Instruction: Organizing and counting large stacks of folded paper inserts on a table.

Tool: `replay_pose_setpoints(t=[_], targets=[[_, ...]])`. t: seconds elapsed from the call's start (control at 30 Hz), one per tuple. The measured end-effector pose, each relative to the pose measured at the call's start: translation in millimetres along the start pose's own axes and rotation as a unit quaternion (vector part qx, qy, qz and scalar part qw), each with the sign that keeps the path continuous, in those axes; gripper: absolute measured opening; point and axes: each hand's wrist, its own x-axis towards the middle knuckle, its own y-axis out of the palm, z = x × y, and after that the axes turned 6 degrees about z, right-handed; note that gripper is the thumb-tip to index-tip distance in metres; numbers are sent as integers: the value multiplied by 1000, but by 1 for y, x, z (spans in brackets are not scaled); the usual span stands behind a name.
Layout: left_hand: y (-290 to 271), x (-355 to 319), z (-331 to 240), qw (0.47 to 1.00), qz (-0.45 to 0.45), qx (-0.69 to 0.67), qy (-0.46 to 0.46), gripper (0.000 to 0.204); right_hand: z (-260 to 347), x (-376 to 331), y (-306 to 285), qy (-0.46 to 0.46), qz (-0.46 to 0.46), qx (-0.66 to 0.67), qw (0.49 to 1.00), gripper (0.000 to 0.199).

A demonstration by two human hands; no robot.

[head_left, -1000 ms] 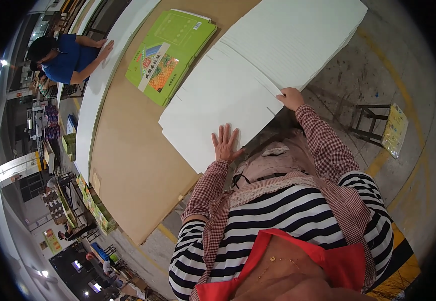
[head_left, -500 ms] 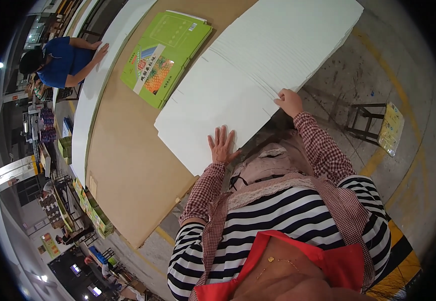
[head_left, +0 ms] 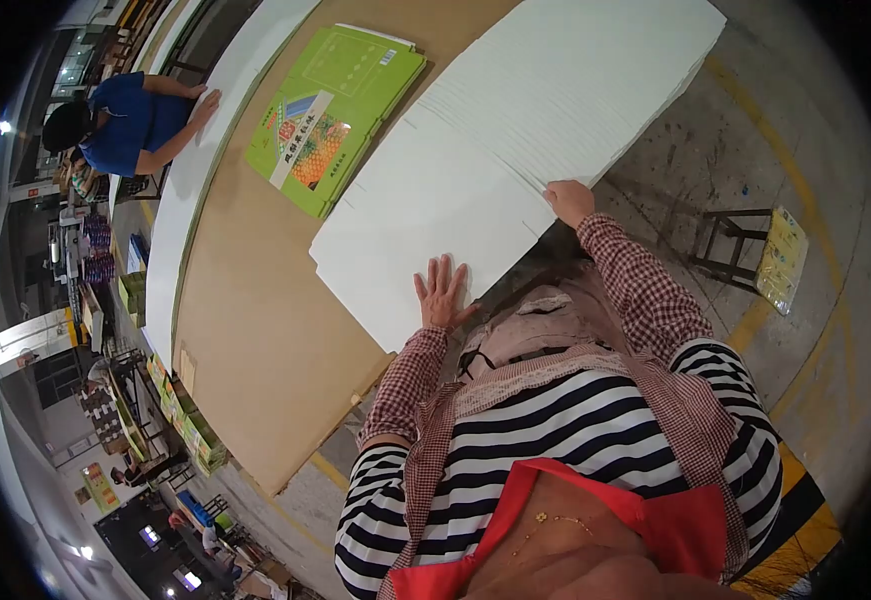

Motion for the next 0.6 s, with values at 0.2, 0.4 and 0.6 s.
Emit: replay_pose_setpoints(t=[0.2,0.4,0.6], targets=[[2,-1,2,1000,6,-1,-11,88,15,-15,-11,7,-76,39,996,19],[3,-1,3,1000,-11,-4,-1,89,17,-19,-4,26,-59,111,992,19],[1,0,-1,1000,-6,-2,0,87,-1,0,8,-10,-8,59,998,22]])
